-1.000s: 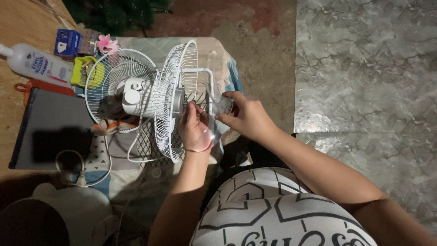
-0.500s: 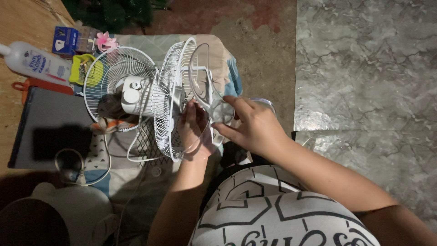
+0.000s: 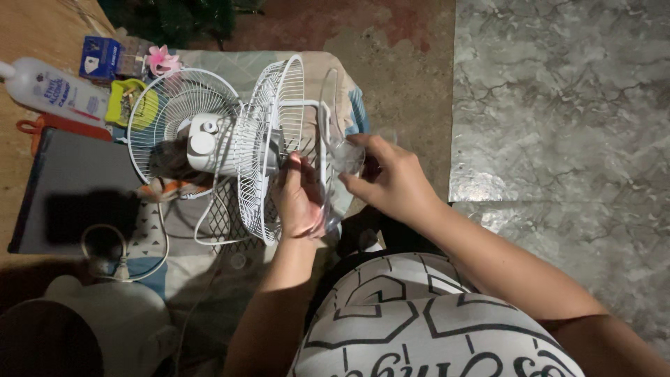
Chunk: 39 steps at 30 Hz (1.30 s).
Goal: The person assembles a small white electric fan by attaching the front and rear grilles and securing the blades. They manipulate the fan parts on a table, aligning and snapping the components together, and then wipe the assembled fan with a cloth.
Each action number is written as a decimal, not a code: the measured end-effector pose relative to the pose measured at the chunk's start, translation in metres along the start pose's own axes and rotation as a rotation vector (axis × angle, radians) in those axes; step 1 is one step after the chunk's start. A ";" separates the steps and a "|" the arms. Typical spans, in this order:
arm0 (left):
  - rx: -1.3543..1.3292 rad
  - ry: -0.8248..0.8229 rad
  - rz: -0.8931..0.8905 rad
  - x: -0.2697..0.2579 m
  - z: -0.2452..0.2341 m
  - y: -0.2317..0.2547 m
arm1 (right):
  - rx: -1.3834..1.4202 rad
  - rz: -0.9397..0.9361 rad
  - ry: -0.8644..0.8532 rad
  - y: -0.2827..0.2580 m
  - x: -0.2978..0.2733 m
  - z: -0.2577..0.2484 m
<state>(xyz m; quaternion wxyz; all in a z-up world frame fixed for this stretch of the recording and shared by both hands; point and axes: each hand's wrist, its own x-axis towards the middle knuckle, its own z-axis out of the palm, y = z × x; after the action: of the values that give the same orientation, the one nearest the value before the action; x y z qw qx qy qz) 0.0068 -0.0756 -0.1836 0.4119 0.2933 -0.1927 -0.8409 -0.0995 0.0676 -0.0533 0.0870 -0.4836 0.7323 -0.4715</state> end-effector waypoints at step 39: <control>-0.138 -0.411 -0.166 0.053 -0.059 -0.042 | 0.457 0.195 -0.370 0.063 0.041 0.070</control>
<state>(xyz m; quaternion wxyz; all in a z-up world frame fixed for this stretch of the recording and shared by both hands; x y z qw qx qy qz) -0.0050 -0.0985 -0.2702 0.3122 0.1019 -0.1899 -0.9253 -0.1196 -0.0018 -0.1261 0.3701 -0.4565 0.6219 -0.5175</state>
